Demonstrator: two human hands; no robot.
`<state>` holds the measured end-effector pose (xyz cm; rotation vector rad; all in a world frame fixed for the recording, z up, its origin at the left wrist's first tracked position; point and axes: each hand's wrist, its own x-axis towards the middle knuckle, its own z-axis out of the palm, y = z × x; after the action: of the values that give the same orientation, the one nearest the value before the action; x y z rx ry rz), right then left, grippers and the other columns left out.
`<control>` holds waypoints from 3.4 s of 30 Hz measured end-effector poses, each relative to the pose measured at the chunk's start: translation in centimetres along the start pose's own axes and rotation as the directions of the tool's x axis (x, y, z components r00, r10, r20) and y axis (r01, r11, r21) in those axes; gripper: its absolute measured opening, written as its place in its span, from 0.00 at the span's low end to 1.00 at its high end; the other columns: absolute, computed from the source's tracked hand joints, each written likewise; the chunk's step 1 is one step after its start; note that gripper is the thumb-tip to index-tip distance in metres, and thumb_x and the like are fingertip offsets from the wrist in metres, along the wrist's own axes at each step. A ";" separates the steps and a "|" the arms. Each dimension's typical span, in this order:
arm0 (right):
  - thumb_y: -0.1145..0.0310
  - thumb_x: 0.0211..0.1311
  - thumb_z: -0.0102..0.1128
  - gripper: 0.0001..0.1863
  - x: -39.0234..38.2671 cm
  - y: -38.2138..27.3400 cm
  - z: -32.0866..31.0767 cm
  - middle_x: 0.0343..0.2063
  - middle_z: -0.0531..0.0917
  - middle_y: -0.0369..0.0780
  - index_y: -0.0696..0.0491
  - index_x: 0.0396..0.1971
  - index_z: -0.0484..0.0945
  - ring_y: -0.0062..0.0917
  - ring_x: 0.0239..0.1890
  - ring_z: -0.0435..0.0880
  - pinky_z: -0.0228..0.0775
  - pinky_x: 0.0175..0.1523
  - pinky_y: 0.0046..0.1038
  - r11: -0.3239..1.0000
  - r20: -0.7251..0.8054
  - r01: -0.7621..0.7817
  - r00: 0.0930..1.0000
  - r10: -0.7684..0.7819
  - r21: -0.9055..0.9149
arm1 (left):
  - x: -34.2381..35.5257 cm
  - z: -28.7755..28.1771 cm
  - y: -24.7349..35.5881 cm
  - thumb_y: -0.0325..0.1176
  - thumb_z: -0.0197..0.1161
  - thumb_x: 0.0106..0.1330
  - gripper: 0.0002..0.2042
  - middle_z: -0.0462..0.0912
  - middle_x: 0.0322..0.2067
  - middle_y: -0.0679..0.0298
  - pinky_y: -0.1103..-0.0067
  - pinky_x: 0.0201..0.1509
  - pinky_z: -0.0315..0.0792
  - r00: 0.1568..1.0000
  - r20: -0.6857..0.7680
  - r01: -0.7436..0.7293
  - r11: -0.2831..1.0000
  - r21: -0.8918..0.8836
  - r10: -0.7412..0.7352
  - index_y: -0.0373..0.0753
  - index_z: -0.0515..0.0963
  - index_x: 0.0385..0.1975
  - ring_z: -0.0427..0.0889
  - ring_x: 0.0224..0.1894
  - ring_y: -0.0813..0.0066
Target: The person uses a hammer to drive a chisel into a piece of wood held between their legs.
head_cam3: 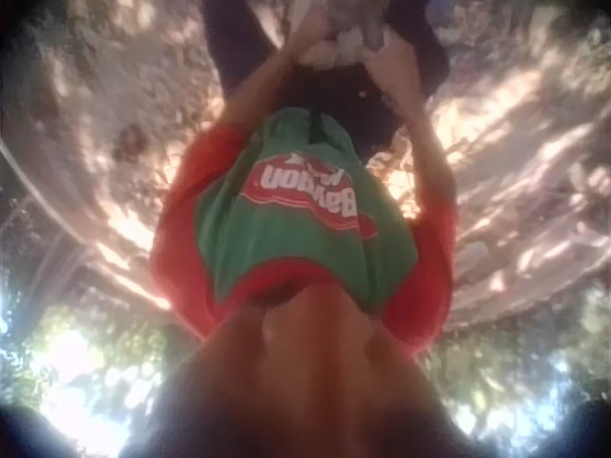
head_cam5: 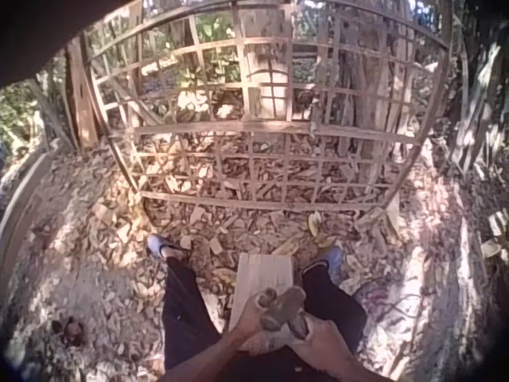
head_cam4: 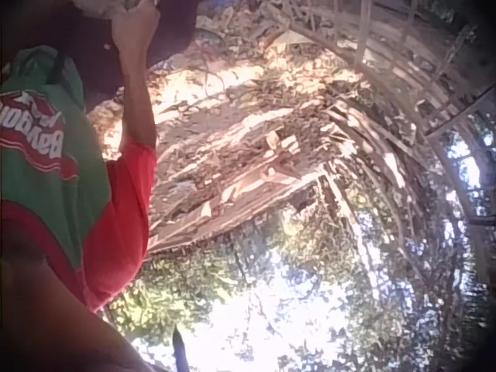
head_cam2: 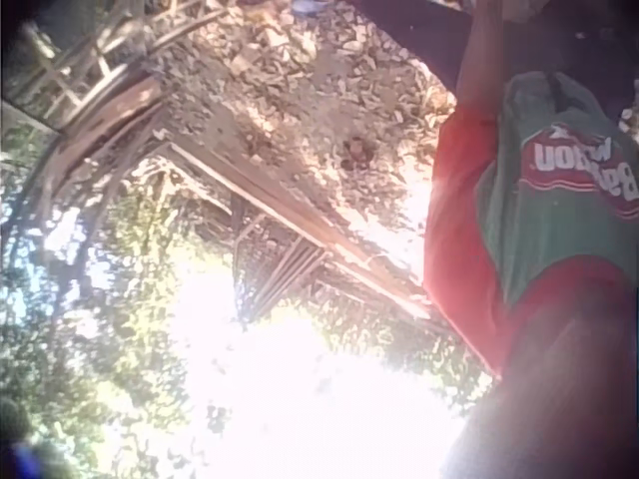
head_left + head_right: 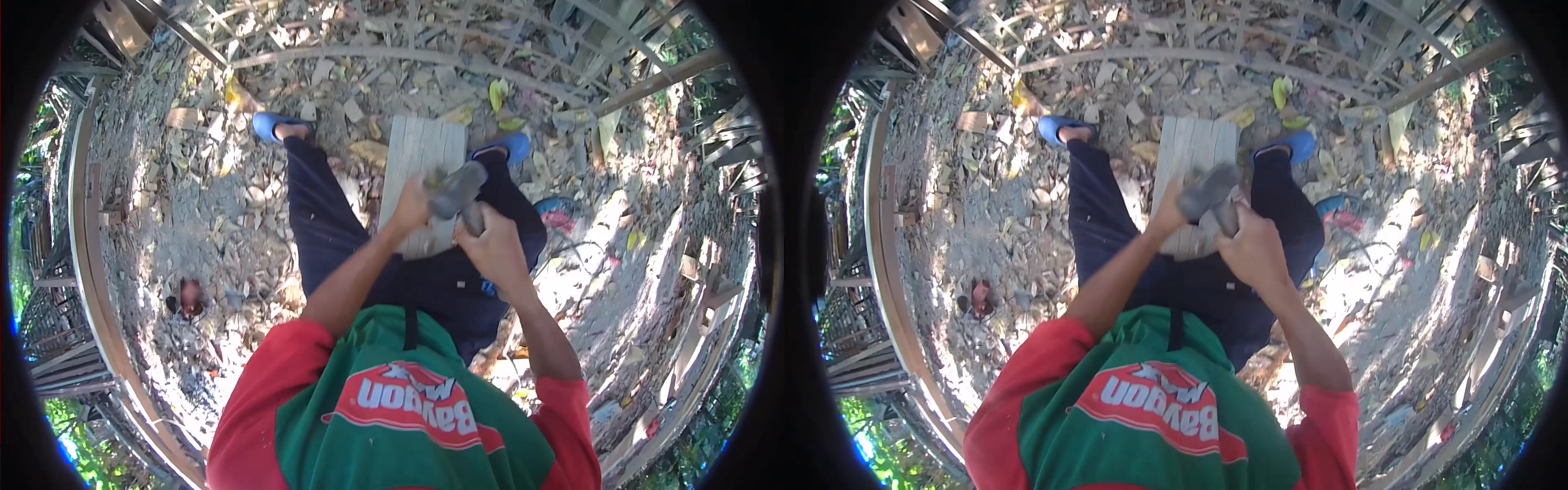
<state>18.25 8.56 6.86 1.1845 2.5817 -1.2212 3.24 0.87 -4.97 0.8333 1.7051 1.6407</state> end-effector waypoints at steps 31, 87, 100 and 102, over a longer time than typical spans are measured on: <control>0.51 0.55 0.69 0.22 -12.8 12.0 5.8 0.24 0.83 0.53 0.56 0.35 0.79 0.51 0.30 0.82 0.72 0.39 0.47 0.910 -0.009 -0.404 0.914 0.405 -0.091 | -1.5 -13.4 11.3 0.37 0.74 0.56 0.13 0.80 0.23 0.65 0.79 0.34 0.71 0.926 0.022 0.328 0.830 0.451 -0.378 0.37 0.78 0.31 0.78 0.26 0.78; 0.51 0.55 0.70 0.23 -9.3 10.9 5.9 0.24 0.83 0.52 0.60 0.32 0.79 0.50 0.29 0.84 0.73 0.35 0.43 0.925 -0.126 -0.379 0.918 0.375 -0.005 | -4.8 -16.4 -0.3 0.47 0.72 0.55 0.29 0.84 0.40 0.47 0.65 0.49 0.76 0.891 -0.281 0.453 0.715 0.533 -0.356 0.35 0.74 0.52 0.85 0.44 0.50; 0.50 0.56 0.68 0.24 -9.2 11.7 6.2 0.26 0.83 0.53 0.60 0.31 0.79 0.51 0.32 0.83 0.72 0.39 0.45 0.891 -0.074 -0.453 0.889 0.452 0.001 | -3.7 -16.0 3.2 0.44 0.75 0.56 0.22 0.79 0.25 0.62 0.78 0.32 0.73 0.880 -0.337 0.429 0.863 0.268 -0.333 0.33 0.76 0.38 0.79 0.26 0.77; 0.49 0.56 0.68 0.25 -9.1 11.6 6.3 0.26 0.83 0.53 0.60 0.31 0.79 0.51 0.32 0.83 0.72 0.39 0.45 0.899 -0.090 -0.438 0.895 0.436 0.005 | -3.1 -15.5 4.0 0.39 0.74 0.59 0.18 0.75 0.23 0.68 0.84 0.28 0.71 0.921 -0.316 0.253 0.967 0.039 -0.228 0.34 0.75 0.39 0.76 0.24 0.84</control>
<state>30.74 3.22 -1.76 1.7292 2.1874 -1.0637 -7.09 -10.90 -0.39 0.3913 2.0090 1.6036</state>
